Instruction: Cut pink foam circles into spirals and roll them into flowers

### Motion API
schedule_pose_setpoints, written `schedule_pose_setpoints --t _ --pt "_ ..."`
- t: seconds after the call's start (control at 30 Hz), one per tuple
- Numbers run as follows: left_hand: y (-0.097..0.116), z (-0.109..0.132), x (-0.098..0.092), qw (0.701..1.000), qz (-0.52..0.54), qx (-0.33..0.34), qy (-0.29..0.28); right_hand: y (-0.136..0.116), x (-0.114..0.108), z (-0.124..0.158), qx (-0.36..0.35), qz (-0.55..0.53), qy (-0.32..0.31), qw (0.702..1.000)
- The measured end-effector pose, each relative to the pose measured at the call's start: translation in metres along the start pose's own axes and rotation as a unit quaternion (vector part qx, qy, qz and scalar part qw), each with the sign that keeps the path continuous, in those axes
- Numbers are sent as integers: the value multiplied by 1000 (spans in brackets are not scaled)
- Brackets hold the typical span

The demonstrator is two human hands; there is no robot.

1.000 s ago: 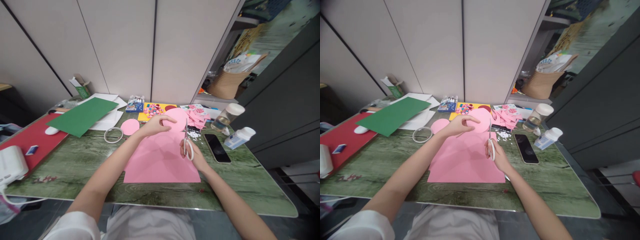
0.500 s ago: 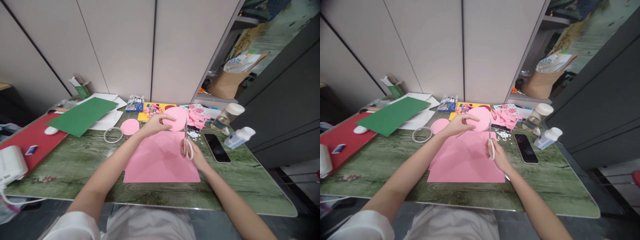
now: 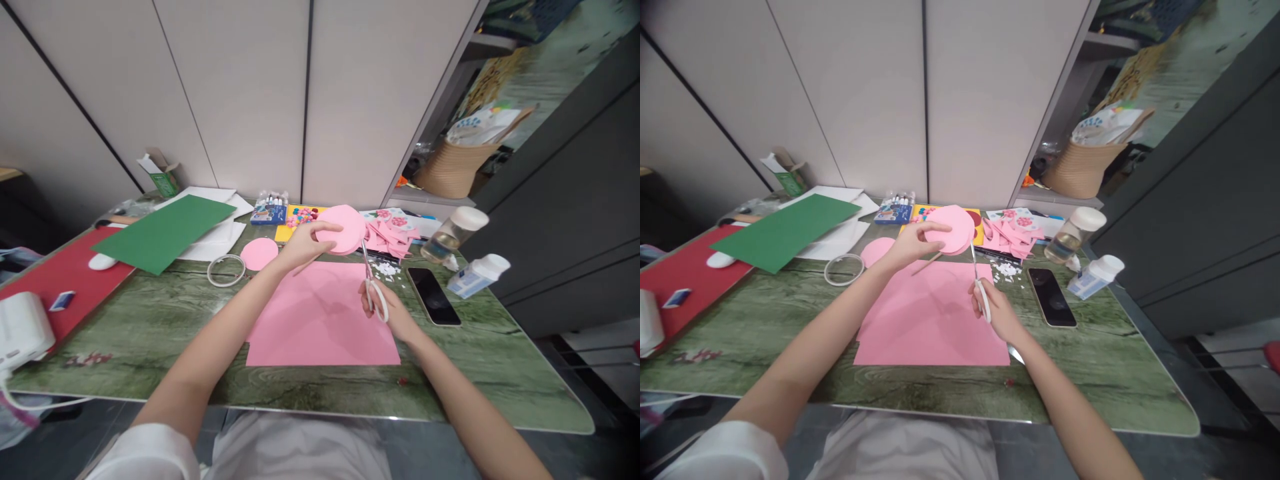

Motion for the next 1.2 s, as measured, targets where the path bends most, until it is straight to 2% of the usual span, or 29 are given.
schedule_pose_setpoints --t 0.13,0.27,0.8,1.2 --pt "0 1 0 999 2 -24 -24 1 -4 -1 -8 23 54 998" --pt "1 2 3 999 4 -11 -47 3 -8 -1 2 39 89 995" --pt "0 2 8 998 15 19 -50 2 -7 -1 -3 22 63 998" --pt "1 2 9 998 17 20 -53 1 -7 -1 -8 19 67 998"
Point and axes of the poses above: each hand's wrist, its own z-axis away from the middle knuckle, its own x-axis out of the palm, y = z × x, the point moved 2 cm from there along -z, towards the middle knuckle, and after that the axes turned 3 degrees about z, right-handed, at the moved point
